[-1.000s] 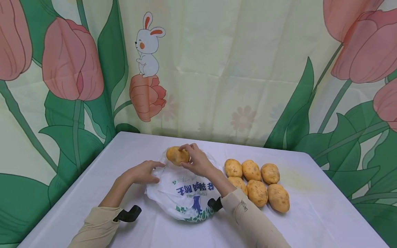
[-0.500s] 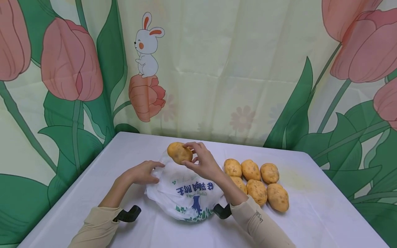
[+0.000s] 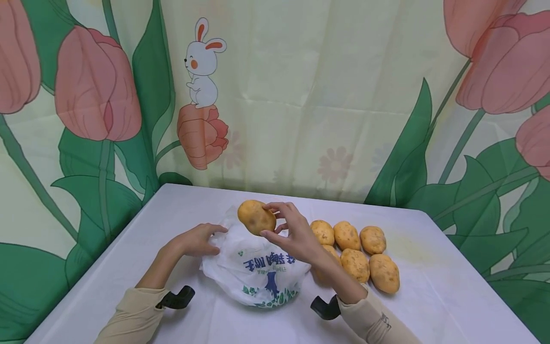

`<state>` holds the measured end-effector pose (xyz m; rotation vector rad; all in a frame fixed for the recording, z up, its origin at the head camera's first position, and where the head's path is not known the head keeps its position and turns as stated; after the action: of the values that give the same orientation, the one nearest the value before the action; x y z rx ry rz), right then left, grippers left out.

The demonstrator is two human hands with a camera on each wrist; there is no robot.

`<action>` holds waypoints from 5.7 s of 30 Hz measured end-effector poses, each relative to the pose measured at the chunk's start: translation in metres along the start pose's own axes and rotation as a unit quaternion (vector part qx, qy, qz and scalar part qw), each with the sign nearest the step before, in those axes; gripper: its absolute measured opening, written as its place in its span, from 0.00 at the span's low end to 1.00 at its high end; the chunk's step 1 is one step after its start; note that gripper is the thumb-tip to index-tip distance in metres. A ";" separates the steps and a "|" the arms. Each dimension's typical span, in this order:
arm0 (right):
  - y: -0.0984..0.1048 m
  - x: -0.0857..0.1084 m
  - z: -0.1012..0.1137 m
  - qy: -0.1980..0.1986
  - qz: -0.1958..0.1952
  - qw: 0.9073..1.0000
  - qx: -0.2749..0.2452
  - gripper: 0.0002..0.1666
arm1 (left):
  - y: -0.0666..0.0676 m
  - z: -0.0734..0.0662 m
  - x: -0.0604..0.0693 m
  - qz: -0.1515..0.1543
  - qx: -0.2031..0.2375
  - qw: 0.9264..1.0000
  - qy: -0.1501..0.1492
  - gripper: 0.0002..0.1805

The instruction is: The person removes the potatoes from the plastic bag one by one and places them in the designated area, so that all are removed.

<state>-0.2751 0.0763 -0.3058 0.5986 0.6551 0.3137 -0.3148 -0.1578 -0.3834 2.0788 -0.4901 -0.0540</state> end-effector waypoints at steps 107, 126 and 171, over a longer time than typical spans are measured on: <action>0.157 0.171 -0.063 -0.174 -0.193 0.951 0.169 0.37 | -0.002 0.003 0.002 -0.006 0.000 1.000 -0.008 0.32; 0.182 0.198 -0.079 -0.244 -0.215 0.924 0.202 0.40 | -0.004 0.002 -0.001 -0.007 -0.003 1.000 0.001 0.32; 0.203 0.237 -0.135 -0.414 -0.033 0.882 0.222 0.44 | -0.005 0.001 -0.001 -0.005 -0.007 1.000 -0.005 0.31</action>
<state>-0.2020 0.3994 -0.3804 1.0600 -0.0998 -0.1806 -0.3148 -0.1557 -0.3878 2.0689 -0.4854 -0.0734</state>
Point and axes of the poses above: each hand's wrist, its own x-axis away from the middle knuckle, its own y-axis out of the back of the hand, z = x × y, the point moved 6 cm from there along -x, towards the middle knuckle, and after that the axes turned 1 degree about y, right-handed, at the moved point
